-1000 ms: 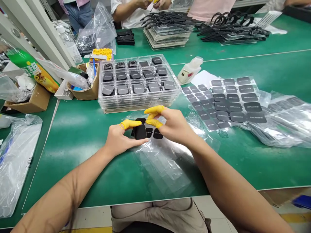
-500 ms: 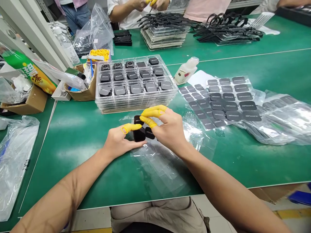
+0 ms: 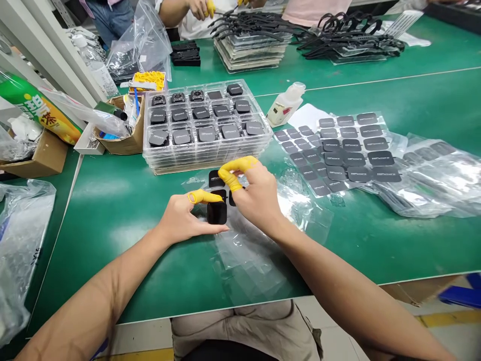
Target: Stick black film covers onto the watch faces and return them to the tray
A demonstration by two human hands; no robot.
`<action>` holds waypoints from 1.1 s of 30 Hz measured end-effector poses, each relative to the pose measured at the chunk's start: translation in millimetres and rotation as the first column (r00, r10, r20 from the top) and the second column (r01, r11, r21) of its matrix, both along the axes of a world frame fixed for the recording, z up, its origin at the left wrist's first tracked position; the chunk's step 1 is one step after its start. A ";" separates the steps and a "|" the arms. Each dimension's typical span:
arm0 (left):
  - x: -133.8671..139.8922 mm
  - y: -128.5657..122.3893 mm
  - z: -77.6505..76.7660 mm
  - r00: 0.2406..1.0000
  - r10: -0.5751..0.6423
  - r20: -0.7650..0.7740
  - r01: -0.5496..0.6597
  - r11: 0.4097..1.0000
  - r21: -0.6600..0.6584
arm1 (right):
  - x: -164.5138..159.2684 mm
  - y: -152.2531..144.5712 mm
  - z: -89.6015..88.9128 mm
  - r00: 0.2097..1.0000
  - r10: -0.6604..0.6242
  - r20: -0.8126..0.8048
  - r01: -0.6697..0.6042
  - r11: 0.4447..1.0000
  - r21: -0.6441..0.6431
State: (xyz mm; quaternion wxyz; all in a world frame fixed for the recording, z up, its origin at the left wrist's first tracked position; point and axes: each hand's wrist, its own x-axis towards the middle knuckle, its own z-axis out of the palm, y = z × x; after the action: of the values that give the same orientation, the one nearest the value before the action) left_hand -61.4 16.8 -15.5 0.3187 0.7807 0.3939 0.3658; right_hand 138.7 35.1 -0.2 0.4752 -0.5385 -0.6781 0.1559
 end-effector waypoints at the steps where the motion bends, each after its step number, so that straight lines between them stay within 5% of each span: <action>1: 1.1 -0.5 -0.5 1.000 0.017 -0.012 -0.017 1.000 -0.002 | 1.7 1.5 1.9 0.994 -0.017 -0.110 0.015 1.000 -0.021; 5: 5.8 1.9 -5.7 0.987 0.158 0.015 -0.158 0.987 -0.025 | 15.5 5.0 16.7 0.889 0.085 -0.450 -0.178 0.970 -0.168; 9: 5.9 8.2 -9.9 0.981 0.195 -0.026 -0.196 0.979 -0.056 | 19.9 3.1 25.7 0.822 0.257 -0.508 -0.466 0.816 -0.342; 13: 4.8 8.4 -7.6 0.966 0.259 -0.020 -0.260 0.965 -0.041 | 10.3 2.0 21.6 0.812 0.262 -0.521 -0.488 0.794 -0.363; 19: 9.0 -1.4 -1.4 0.971 0.175 -0.165 -0.170 0.984 0.047 | 3.3 1.8 29.4 0.792 0.202 -0.576 -0.489 0.775 -0.400; 25: 31.5 -8.1 13.0 0.950 0.304 -0.076 -0.311 0.941 -0.132 | 30.1 6.5 51.8 0.821 0.243 -0.517 -0.451 0.830 -0.327; 28: 53.9 0.6 19.8 0.931 0.366 0.003 -0.354 0.901 -0.250 | 56.4 13.2 38.8 0.863 0.230 -0.450 -0.414 0.833 -0.367; 33: 74.2 25.1 11.4 0.945 0.326 0.020 -0.300 0.893 -0.335 | 83.6 26.6 -9.6 0.855 0.088 -0.511 -0.344 0.834 -0.431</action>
State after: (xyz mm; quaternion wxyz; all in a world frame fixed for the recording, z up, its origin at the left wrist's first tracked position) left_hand 12.8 41.9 -4.1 0.3955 0.6287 0.5572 0.3712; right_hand 222.4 61.8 -9.7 0.4449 -0.5072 -0.5347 0.5090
